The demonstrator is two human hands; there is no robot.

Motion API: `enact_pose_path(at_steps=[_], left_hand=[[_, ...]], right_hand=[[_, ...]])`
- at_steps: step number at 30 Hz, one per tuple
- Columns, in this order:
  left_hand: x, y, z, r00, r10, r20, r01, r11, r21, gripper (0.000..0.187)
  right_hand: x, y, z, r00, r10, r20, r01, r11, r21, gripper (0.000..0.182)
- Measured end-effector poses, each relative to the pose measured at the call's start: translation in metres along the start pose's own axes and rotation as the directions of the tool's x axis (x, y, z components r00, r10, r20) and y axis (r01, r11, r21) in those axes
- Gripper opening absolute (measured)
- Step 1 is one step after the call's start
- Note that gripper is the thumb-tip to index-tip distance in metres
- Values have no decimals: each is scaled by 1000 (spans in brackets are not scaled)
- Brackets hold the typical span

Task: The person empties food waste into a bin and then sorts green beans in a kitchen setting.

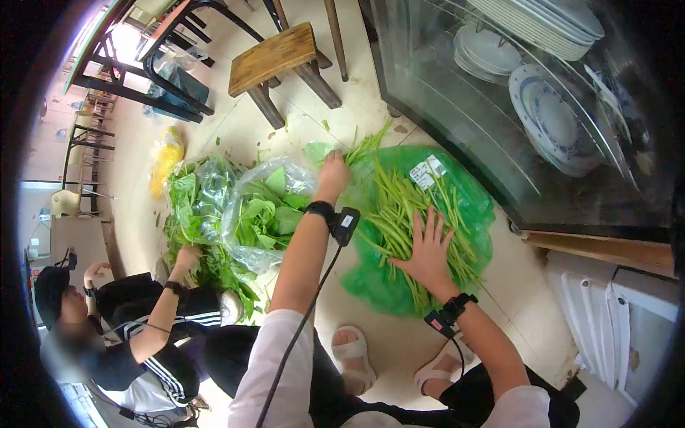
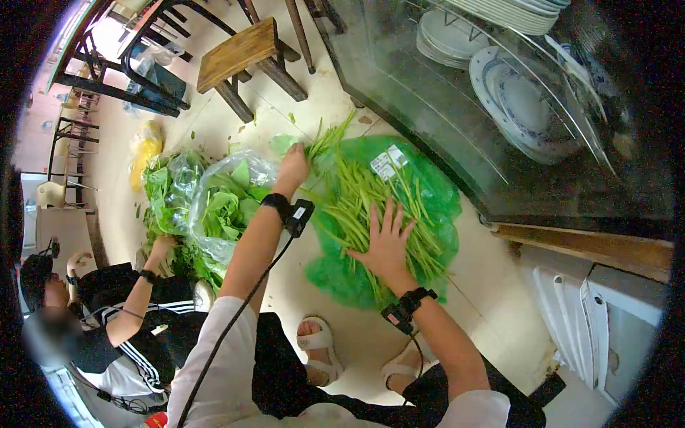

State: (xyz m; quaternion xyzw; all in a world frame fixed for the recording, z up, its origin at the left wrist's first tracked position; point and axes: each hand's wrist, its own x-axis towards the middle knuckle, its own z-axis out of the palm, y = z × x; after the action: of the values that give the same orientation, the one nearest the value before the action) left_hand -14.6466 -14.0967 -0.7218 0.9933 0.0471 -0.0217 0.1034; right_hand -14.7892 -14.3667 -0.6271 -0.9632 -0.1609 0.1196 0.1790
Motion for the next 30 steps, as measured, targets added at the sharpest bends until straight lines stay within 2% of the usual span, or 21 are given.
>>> enact_pose_path(at_steps=[1,4,7,10,13,14,16,19,22,25,28,30], left_hand=[[10,0,6,999,33,-7,-32,997,75,44],[19,24,1,988,-72,139,43,979,199,45],[19,42,-17,974,-59,220,33,992,121,44],[14,44,-7,996,-70,53,77,988,-134,40],[12,31,15,937,-92,-336,-57,911,-409,33],[7,32,11,956,-166,-241,-5,815,-579,30],[-4,37,-13,965,-261,-22,125,533,-837,27],[-29,37,-41,974,-180,140,213,501,-839,21],[-49,26,-42,949,-149,278,311,284,-907,17],[-72,35,-74,959,-174,223,260,232,-937,13],[-84,34,-89,980,-61,187,193,102,-976,15],[-95,39,-98,966,-32,256,257,172,-951,21]], right_hand=[[1,-1,1,1000,5,12,-5,1000,-7,107],[8,-3,3,999,36,24,-36,999,-19,107],[9,-5,5,997,69,21,-69,998,-1,106],[8,-7,6,997,78,-14,-78,997,19,107],[9,-8,8,996,86,-38,-86,996,18,108],[9,-8,9,995,85,-46,-84,996,16,107],[9,-9,12,995,81,-62,-81,997,11,107],[7,-11,17,993,78,-91,-78,997,0,105],[3,-13,19,991,84,-104,-86,996,-18,105],[3,-15,20,990,89,-113,-96,994,-57,104],[0,-17,19,987,81,-136,-89,995,-53,104],[-1,-17,20,986,74,-146,-85,994,-65,103]])
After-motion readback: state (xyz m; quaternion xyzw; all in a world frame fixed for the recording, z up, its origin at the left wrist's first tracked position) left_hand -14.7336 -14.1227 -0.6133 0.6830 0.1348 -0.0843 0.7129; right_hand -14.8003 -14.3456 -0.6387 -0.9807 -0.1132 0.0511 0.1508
